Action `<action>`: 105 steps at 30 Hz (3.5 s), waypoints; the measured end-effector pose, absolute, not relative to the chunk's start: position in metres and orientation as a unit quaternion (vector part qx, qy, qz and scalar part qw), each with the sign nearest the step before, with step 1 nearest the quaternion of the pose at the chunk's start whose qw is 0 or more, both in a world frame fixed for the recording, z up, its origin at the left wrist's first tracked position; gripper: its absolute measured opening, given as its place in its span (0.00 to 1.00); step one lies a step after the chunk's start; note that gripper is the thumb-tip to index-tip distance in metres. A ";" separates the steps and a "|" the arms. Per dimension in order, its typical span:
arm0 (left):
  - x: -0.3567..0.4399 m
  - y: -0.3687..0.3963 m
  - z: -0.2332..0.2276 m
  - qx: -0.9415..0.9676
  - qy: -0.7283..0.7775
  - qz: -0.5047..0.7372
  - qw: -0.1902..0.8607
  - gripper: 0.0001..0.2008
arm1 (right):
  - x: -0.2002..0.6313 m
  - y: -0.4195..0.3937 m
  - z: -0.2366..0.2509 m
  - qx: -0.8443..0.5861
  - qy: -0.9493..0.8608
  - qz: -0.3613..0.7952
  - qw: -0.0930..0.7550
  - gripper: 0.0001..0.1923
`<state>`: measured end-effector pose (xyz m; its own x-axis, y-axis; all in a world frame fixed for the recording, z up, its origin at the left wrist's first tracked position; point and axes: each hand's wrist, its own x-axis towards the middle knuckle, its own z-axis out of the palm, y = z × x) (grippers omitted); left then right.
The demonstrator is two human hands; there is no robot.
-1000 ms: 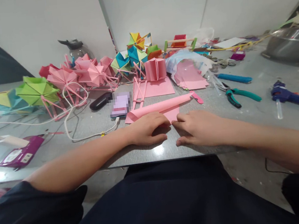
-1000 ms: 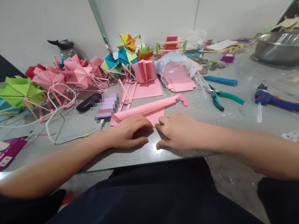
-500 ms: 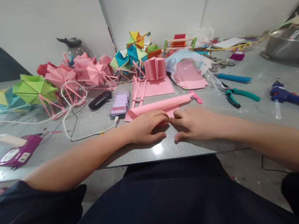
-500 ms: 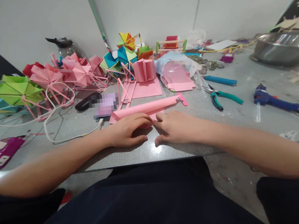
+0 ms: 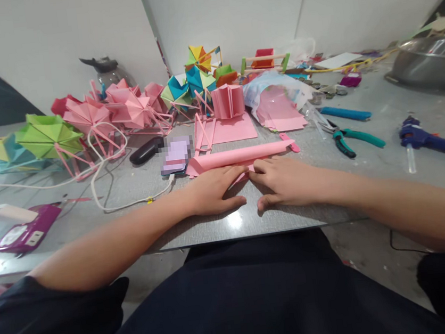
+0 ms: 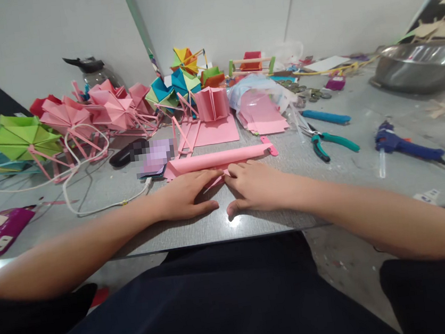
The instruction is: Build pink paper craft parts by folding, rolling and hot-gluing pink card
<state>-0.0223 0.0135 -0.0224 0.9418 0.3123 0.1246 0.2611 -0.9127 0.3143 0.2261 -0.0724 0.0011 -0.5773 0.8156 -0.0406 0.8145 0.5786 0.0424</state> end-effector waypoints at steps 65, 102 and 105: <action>-0.020 -0.041 -0.015 0.983 0.155 0.082 0.057 0.28 | 0.225 -0.073 -0.017 0.439 0.896 0.045 -0.044 0.13; -0.024 -0.022 -0.011 0.984 0.173 0.045 0.022 0.40 | 0.215 -0.084 -0.003 0.479 0.876 0.048 -0.025 0.18; -0.024 -0.021 -0.011 0.983 0.177 0.042 0.011 0.40 | 0.216 -0.084 -0.006 0.471 0.880 0.056 -0.032 0.18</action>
<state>-0.0242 -0.0210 -0.0111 0.9339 0.3488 0.0788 0.3469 -0.9372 0.0363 0.2159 -0.0836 -0.0060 -0.5547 0.8248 0.1091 0.8320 0.5505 0.0681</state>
